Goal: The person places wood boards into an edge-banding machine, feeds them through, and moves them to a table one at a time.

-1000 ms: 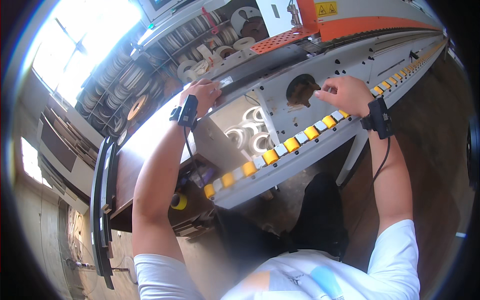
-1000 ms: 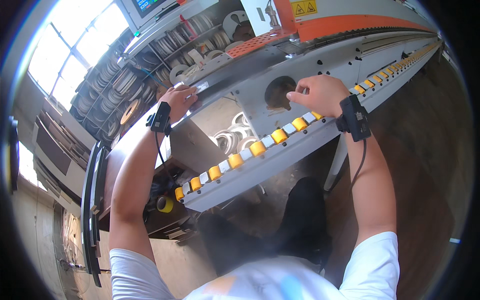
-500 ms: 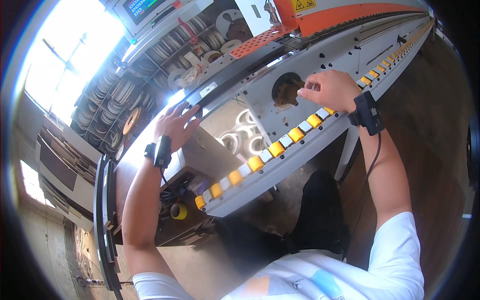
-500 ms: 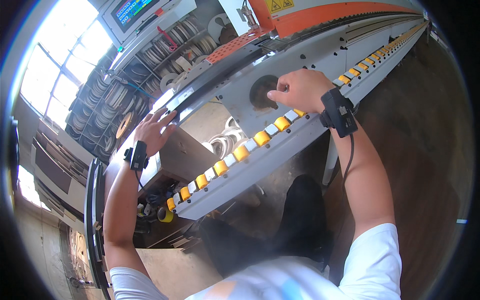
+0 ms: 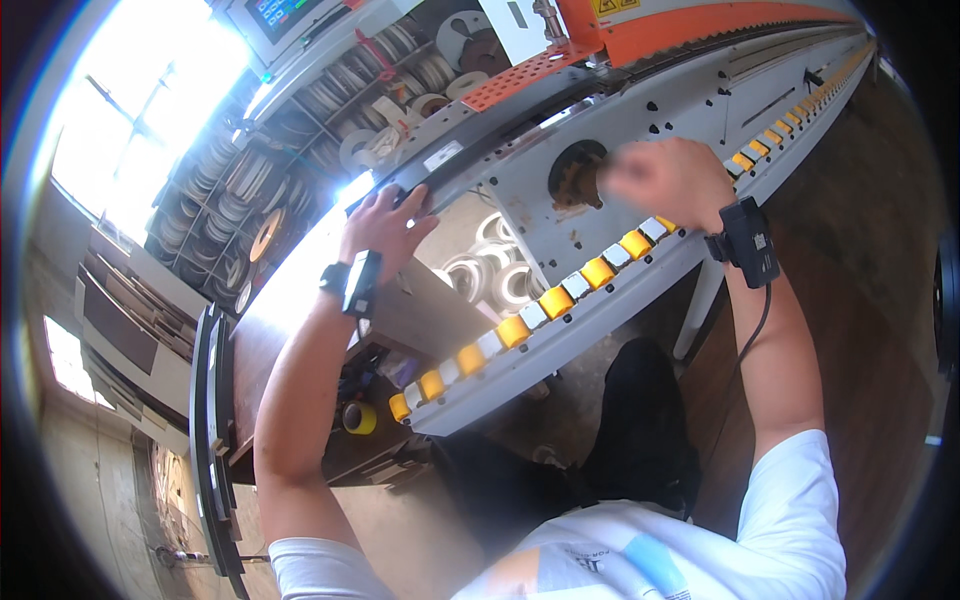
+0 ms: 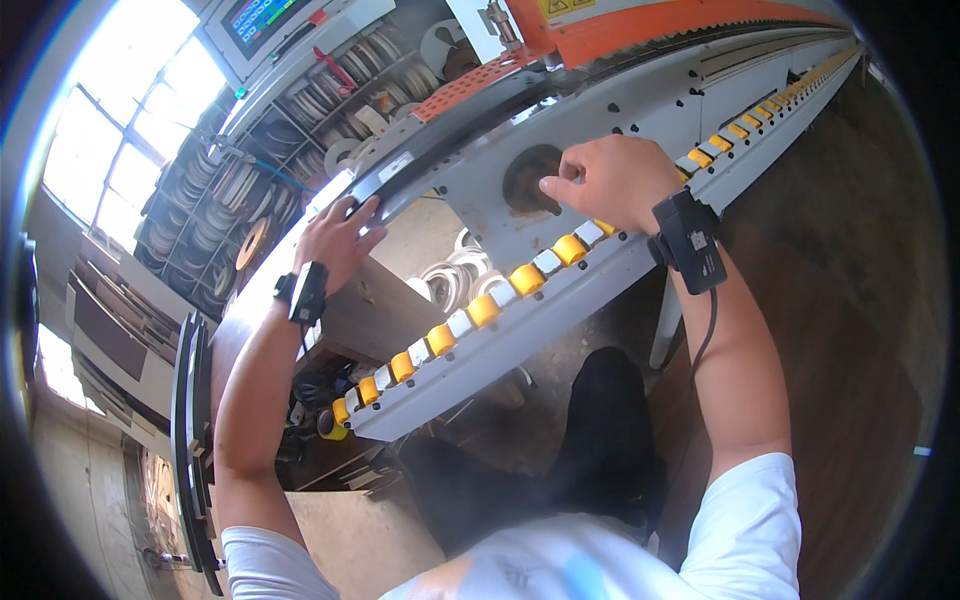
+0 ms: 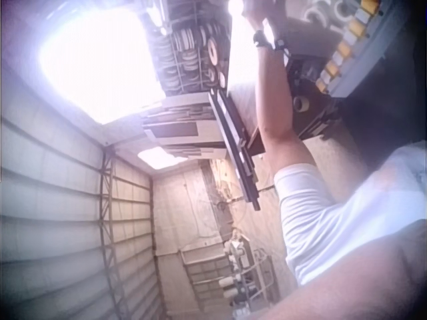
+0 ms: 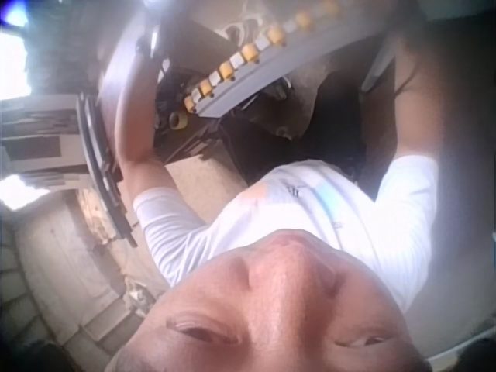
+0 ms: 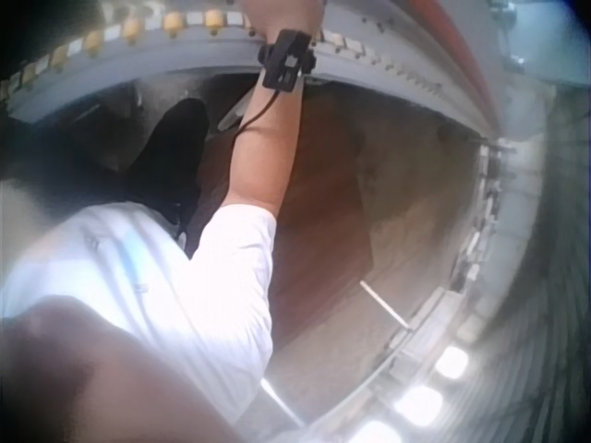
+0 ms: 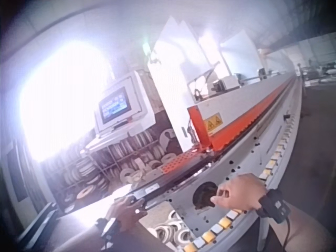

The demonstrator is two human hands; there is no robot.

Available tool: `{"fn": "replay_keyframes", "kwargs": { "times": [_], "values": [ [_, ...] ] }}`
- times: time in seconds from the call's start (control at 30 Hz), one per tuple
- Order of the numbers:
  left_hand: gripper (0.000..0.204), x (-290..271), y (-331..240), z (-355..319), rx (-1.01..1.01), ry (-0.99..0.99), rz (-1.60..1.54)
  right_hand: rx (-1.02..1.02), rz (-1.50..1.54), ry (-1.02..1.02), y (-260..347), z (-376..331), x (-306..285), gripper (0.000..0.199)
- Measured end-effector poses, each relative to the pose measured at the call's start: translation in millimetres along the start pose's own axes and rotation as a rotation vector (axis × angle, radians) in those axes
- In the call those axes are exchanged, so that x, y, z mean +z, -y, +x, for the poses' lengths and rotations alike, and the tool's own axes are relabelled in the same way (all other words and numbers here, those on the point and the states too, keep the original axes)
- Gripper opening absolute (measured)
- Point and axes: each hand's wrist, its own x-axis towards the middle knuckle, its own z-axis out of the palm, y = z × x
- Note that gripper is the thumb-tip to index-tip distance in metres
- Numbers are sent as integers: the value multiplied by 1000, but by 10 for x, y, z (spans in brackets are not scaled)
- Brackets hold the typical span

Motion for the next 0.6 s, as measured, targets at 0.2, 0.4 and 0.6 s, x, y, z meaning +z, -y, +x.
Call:
{"fn": "replay_keyframes", "kwargs": {
  "times": [0.2, 0.4, 0.6],
  "values": [
    [66, -1, -387, 456, 55, -41, -22, 22, 34, 52, 2, 13, -25, 51],
    [67, 3, -323, 377, 95, -112, -146, -1, 92, 24, -53, 24, -7, 51],
    [54, 9, 678, -400, -62, -144, -34, -120, 148, -20, -175, 87, 86, 45]
  ]
}}
